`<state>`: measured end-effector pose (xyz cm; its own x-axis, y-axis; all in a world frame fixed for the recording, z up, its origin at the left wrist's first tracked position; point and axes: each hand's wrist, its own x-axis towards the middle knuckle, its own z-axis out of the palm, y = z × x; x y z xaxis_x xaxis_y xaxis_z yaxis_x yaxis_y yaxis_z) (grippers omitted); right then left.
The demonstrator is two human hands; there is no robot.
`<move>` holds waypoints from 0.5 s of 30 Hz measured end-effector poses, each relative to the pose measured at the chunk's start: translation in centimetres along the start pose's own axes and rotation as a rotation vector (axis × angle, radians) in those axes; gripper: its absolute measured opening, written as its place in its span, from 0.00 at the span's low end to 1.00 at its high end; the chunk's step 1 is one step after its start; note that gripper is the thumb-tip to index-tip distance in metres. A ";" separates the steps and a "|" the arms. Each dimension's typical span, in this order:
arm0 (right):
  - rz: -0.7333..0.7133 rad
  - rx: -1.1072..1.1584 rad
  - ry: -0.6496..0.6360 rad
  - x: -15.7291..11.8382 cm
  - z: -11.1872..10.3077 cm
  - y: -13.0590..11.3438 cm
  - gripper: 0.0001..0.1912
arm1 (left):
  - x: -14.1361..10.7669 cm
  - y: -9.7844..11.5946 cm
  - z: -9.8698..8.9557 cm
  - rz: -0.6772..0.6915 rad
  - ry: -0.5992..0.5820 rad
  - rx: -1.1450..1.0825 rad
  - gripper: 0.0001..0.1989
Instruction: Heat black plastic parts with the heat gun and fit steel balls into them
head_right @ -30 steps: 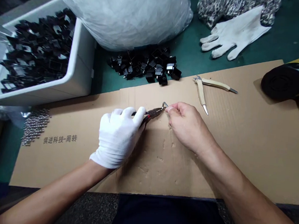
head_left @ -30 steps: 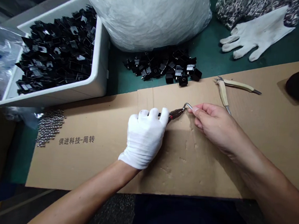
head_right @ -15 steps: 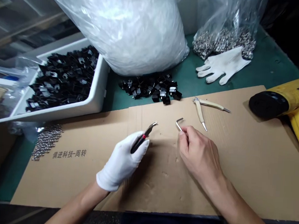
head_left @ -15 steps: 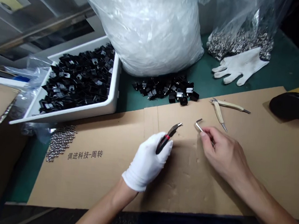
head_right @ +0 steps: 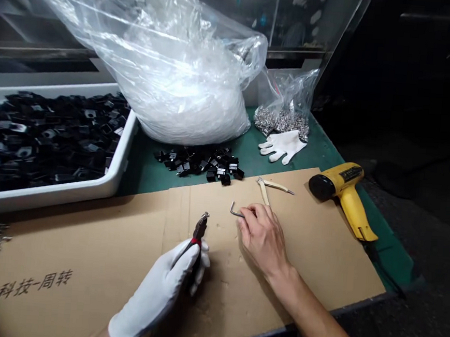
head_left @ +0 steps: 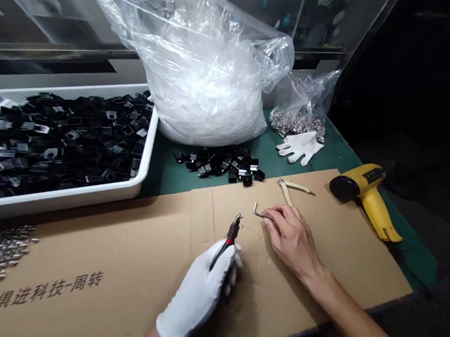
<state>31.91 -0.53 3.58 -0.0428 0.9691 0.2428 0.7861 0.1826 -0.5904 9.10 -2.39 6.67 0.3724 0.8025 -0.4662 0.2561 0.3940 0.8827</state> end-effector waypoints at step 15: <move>0.032 0.215 0.098 -2.9 -2.5 -3.3 0.10 | -2.9 1.1 -0.2 -0.081 -0.280 -0.186 0.26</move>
<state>30.94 -4.38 6.74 0.0483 0.9561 0.2891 0.6366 0.1936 -0.7465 8.14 -4.23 9.05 0.5941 0.6214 -0.5108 0.1378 0.5471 0.8257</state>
